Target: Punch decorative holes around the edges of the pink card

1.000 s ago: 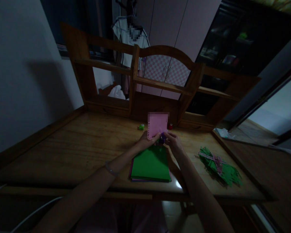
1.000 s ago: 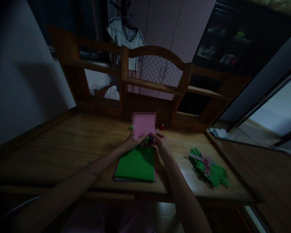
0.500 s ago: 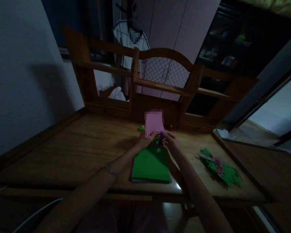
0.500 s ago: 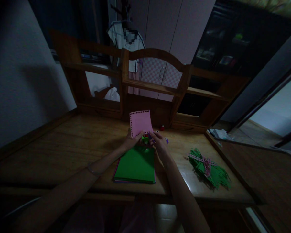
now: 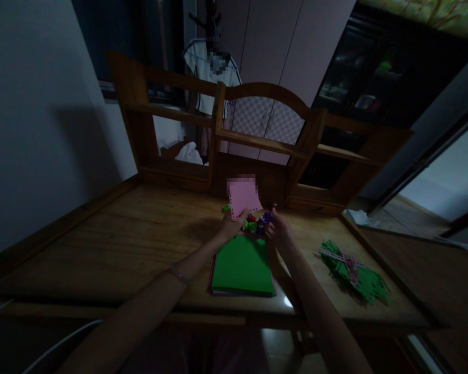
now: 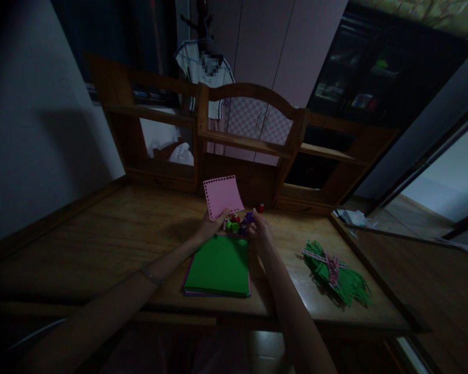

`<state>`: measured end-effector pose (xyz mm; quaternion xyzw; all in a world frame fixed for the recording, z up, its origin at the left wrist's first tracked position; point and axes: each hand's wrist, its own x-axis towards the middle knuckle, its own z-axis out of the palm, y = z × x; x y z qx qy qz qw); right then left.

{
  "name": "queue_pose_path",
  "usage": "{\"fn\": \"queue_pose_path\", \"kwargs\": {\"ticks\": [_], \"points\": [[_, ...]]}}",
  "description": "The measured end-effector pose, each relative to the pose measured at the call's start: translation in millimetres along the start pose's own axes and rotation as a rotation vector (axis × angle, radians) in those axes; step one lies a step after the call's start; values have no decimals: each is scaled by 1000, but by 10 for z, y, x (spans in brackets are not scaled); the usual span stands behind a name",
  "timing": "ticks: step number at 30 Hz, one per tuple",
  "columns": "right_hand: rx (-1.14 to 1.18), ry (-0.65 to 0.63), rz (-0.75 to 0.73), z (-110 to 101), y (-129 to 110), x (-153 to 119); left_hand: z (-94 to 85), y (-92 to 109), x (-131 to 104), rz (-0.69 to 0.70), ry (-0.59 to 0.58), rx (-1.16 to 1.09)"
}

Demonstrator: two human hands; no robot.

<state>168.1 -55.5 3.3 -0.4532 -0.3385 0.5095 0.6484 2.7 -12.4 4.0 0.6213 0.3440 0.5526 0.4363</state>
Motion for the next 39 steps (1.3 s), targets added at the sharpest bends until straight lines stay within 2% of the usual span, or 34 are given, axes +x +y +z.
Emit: {"fn": "queue_pose_path", "kwargs": {"ticks": [4,9,16,19,24,30,39], "points": [[21,40,-21,-1,-26,12,-5,-80,25,-4,-4,-17],[-85,18,-49,63,-69,-43,27,-143,50,-45,-19,-37],[-193,-90,-114,167,-92,-218,84,-115,50,20,-133,-150],[-198,-41,-137,175,-101,-235,63,-116,60,-2,-150,-61],[-273,23,-284,156,-164,-251,-4,-127,89,-86,-217,47],[-323,37,-334,163,-212,-277,-31,-171,141,-76,-171,-43],[-305,60,-330,136,-180,-252,-35,-241,191,-74,-129,-86]]}}
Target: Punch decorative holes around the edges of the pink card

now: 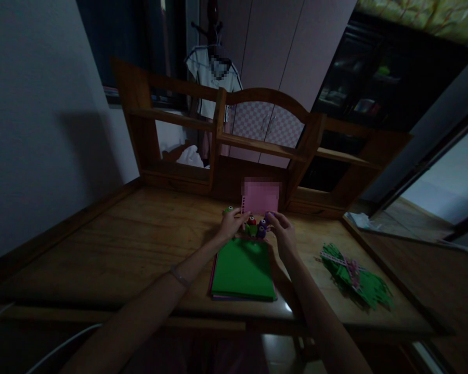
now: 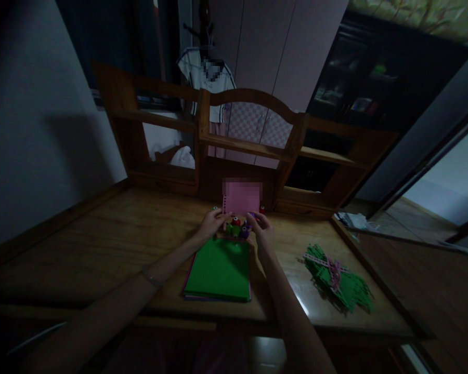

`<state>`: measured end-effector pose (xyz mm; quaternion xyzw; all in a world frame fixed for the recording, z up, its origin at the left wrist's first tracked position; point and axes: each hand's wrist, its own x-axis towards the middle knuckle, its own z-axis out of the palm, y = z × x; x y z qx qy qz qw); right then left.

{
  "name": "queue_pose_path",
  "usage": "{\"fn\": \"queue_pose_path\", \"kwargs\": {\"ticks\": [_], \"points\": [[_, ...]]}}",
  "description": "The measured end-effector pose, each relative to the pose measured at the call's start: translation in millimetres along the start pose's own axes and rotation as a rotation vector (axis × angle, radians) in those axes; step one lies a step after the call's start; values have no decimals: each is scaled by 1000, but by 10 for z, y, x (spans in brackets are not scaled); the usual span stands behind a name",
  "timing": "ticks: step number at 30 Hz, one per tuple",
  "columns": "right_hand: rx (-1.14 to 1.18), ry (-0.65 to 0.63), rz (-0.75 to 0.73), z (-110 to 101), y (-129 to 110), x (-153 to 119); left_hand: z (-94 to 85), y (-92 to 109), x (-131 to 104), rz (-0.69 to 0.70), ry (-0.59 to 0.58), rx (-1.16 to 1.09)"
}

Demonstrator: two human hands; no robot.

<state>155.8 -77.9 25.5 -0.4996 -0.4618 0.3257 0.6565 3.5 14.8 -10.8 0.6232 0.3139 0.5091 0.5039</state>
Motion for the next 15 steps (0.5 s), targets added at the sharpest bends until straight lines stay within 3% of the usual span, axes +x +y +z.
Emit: {"fn": "queue_pose_path", "kwargs": {"ticks": [5,15], "points": [[-11,16,-5,-11,13,0,-19,-37,17,39,24,32],[-43,72,5,-29,5,6,-58,20,-11,-43,60,-4]]}}
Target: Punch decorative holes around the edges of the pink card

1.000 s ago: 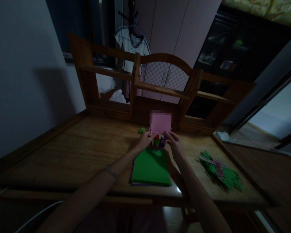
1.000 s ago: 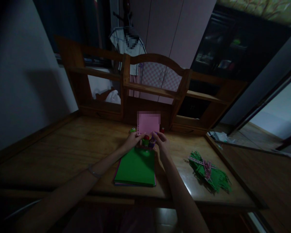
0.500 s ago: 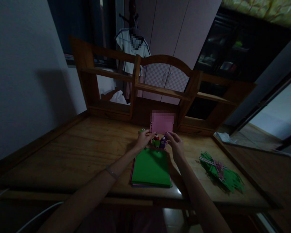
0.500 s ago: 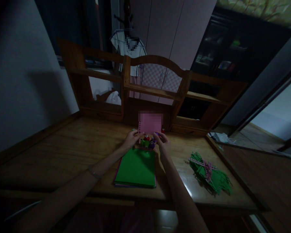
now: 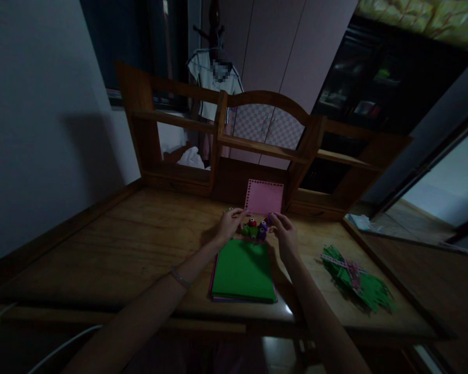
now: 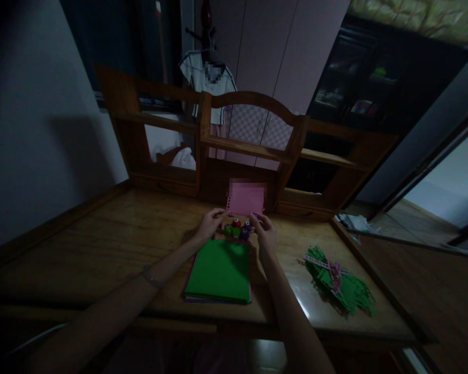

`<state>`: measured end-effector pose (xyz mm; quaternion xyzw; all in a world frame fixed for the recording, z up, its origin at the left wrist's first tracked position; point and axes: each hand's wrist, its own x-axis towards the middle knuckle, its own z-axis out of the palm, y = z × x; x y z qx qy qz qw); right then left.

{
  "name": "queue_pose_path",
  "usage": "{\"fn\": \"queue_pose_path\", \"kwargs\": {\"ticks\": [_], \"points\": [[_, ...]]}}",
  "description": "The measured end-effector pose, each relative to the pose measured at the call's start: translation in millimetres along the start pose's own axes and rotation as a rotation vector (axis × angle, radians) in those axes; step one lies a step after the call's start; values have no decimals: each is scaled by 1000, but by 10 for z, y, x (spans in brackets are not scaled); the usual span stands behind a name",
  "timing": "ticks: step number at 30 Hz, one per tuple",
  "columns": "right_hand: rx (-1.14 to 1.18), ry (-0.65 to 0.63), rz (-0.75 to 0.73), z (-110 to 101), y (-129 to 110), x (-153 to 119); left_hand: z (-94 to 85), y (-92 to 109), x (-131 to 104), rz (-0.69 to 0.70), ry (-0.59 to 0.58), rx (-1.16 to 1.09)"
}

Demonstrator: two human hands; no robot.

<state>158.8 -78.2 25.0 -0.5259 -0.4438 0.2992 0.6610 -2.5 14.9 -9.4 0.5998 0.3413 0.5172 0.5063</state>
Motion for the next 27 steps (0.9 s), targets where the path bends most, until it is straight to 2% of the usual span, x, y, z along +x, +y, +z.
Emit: {"fn": "queue_pose_path", "kwargs": {"ticks": [12,21,27], "points": [[22,-33,0,-2,10,-2,24,56,-10,17,-49,-40],[53,-41,-28,16,50,3,37,-39,32,96,-67,-34],[65,-35,-31,19,71,16,37,-50,33,85,-73,-51]]}}
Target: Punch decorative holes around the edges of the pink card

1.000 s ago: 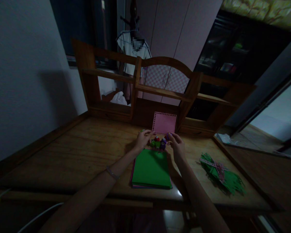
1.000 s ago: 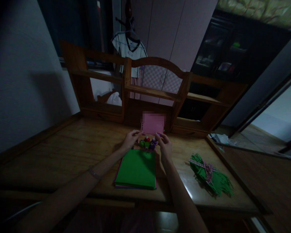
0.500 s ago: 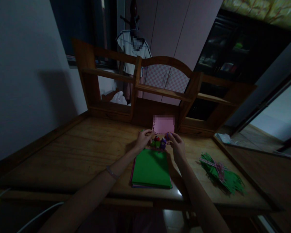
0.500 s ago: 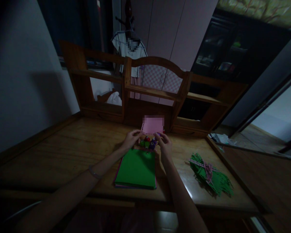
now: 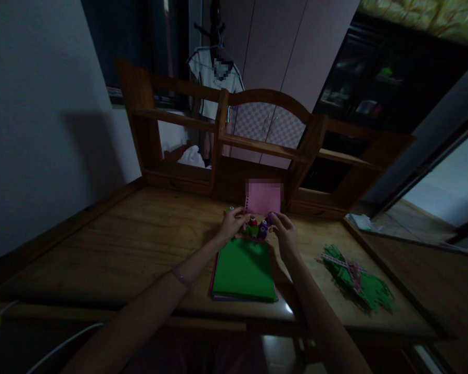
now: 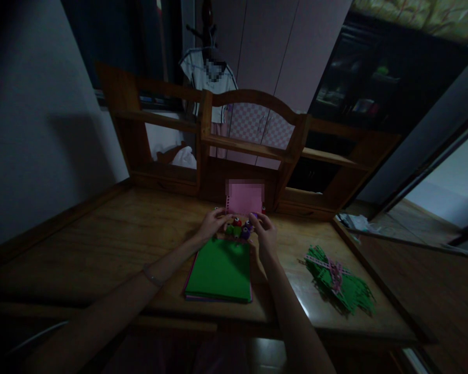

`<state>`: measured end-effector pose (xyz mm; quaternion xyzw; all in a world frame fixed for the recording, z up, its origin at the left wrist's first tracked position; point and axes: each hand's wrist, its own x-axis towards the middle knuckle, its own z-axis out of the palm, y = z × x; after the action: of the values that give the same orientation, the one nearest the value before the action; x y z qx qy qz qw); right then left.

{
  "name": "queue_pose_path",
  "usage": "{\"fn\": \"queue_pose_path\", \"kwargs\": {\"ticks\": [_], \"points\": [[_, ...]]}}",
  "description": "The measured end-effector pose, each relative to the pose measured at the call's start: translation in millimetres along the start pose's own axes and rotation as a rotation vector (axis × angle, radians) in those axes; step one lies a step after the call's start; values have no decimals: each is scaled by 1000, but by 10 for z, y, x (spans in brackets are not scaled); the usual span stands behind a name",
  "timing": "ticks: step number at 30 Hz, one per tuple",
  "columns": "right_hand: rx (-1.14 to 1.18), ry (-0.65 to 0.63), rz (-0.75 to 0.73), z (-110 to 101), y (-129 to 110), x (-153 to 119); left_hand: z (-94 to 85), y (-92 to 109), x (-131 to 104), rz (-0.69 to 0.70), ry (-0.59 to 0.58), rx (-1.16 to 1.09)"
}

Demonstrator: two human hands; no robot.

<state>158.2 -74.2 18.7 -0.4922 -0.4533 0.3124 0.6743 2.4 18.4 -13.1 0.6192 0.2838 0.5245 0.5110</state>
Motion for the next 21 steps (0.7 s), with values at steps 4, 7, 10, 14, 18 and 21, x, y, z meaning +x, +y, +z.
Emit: {"fn": "queue_pose_path", "kwargs": {"ticks": [4,7,10,14,18,21], "points": [[15,0,7,-11,9,10,2,15,-10,9,-38,-29],[22,11,16,-21,18,21,5,26,-15,-12,-48,-40],[36,14,24,-27,21,30,10,52,-29,-21,-48,-20],[44,29,41,-25,12,33,18,113,-56,-9,-61,2],[58,36,43,-15,3,24,25,173,-70,-36,-30,21],[58,38,39,-11,1,14,27,194,-70,-32,2,39]]}}
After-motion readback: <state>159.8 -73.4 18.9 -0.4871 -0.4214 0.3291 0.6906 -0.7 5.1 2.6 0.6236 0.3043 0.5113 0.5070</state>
